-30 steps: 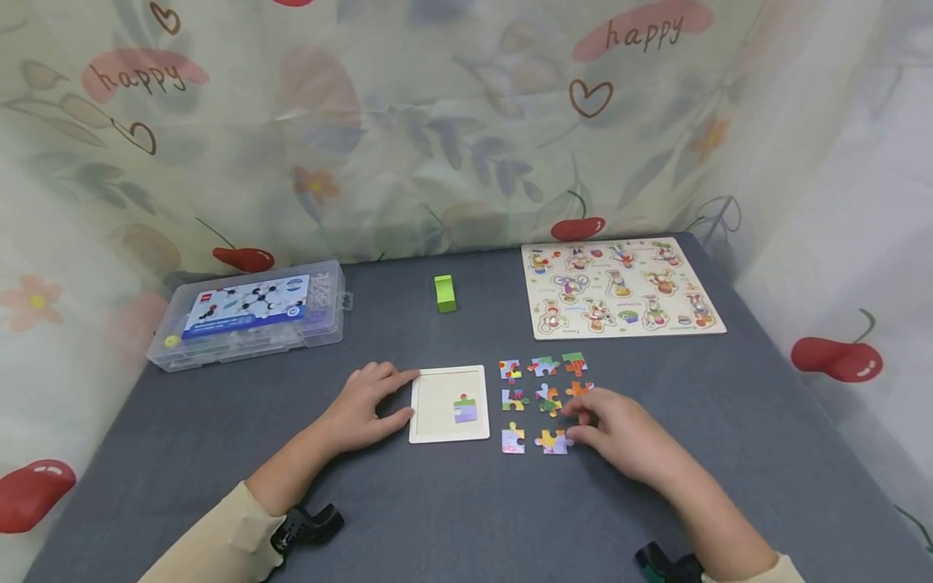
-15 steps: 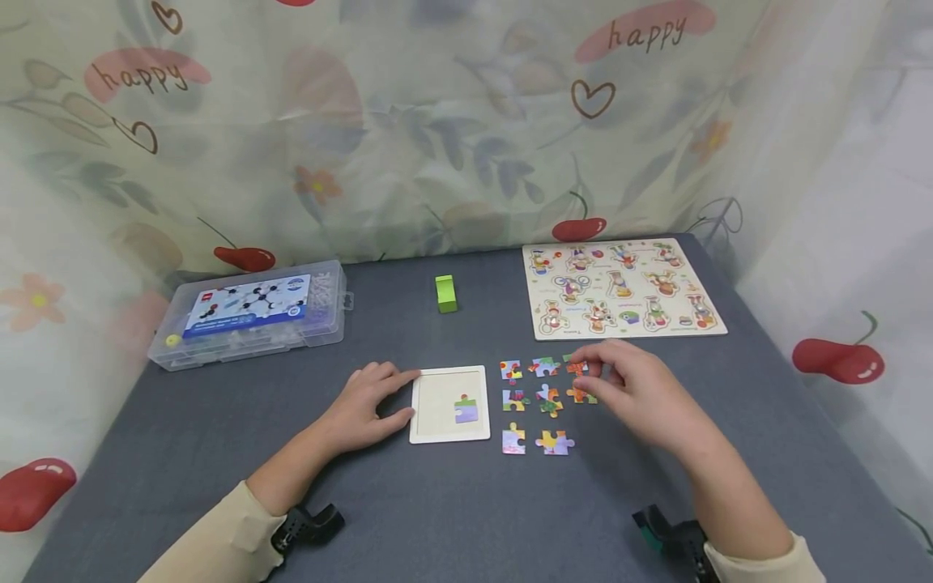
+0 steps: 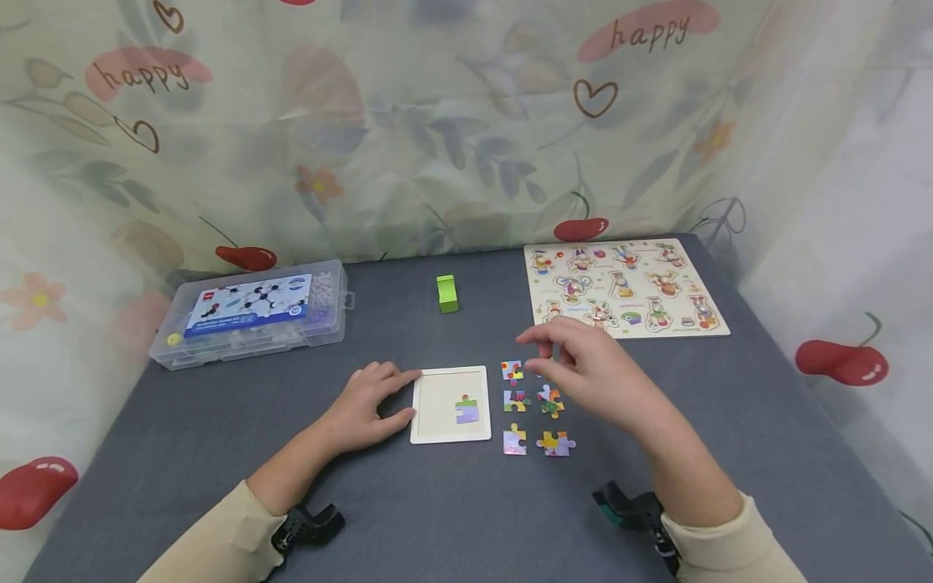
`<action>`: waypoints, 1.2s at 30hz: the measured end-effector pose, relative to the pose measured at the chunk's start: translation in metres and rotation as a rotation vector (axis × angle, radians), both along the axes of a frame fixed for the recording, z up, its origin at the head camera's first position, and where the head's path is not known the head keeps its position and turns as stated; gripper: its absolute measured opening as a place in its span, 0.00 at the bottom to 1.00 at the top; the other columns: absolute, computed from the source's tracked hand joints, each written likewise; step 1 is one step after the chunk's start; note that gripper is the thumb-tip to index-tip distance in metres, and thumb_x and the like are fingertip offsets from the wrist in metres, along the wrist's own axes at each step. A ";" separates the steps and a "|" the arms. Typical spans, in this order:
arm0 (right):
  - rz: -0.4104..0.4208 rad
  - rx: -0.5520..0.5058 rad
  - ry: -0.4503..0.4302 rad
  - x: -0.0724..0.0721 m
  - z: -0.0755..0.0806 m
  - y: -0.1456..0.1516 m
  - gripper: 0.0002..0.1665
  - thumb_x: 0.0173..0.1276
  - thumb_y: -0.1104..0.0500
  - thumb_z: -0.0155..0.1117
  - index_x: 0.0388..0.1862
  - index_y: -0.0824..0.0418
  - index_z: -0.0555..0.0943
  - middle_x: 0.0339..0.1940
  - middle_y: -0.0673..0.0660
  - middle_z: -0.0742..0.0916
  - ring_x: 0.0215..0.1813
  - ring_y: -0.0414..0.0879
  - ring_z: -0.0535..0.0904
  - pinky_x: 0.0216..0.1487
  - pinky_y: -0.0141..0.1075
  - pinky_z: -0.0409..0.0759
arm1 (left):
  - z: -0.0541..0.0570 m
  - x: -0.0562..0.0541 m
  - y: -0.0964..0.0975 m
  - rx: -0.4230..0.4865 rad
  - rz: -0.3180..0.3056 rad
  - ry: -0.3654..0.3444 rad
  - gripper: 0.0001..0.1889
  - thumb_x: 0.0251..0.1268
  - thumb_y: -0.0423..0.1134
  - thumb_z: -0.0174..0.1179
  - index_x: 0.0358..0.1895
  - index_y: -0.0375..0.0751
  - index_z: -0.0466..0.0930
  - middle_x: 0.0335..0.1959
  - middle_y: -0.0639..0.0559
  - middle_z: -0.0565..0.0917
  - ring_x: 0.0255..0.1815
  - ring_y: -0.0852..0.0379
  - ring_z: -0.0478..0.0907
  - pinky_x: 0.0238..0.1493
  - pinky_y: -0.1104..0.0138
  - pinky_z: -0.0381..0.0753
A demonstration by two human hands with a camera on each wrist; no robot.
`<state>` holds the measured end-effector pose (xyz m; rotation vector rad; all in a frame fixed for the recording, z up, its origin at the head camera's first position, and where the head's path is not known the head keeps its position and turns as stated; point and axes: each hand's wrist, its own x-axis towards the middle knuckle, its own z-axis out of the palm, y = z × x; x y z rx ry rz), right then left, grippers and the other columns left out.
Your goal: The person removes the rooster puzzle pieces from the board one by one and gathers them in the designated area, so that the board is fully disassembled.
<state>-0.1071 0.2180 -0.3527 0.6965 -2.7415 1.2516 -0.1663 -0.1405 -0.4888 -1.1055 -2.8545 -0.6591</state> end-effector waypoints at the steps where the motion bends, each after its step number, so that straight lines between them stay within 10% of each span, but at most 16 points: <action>1: 0.015 -0.006 -0.002 -0.001 -0.001 -0.004 0.14 0.70 0.63 0.71 0.53 0.55 0.86 0.35 0.48 0.78 0.24 0.43 0.70 0.29 0.34 0.71 | 0.000 0.000 0.000 -0.002 0.000 0.002 0.29 0.70 0.53 0.62 0.71 0.49 0.77 0.44 0.54 0.77 0.39 0.57 0.65 0.41 0.61 0.62; 11: 0.132 0.034 -0.064 -0.005 -0.026 -0.050 0.16 0.66 0.58 0.76 0.52 0.54 0.85 0.34 0.44 0.78 0.27 0.41 0.69 0.30 0.34 0.71 | -0.002 0.001 -0.001 -0.018 0.017 0.020 0.29 0.70 0.53 0.62 0.71 0.48 0.77 0.44 0.55 0.76 0.37 0.58 0.65 0.41 0.60 0.63; 20: 0.212 0.284 -0.185 -0.008 -0.066 -0.074 0.26 0.68 0.56 0.73 0.61 0.64 0.81 0.30 0.46 0.76 0.28 0.35 0.71 0.36 0.34 0.72 | -0.001 0.000 0.002 -0.018 0.008 0.023 0.28 0.70 0.54 0.61 0.70 0.48 0.78 0.43 0.54 0.76 0.38 0.56 0.66 0.41 0.60 0.64; 36: 0.063 0.275 -0.216 -0.016 -0.099 -0.082 0.21 0.68 0.62 0.71 0.60 0.64 0.83 0.17 0.47 0.72 0.20 0.39 0.66 0.27 0.35 0.64 | -0.001 -0.001 0.002 -0.015 0.001 0.009 0.28 0.70 0.53 0.61 0.71 0.48 0.77 0.44 0.54 0.77 0.38 0.56 0.65 0.41 0.60 0.63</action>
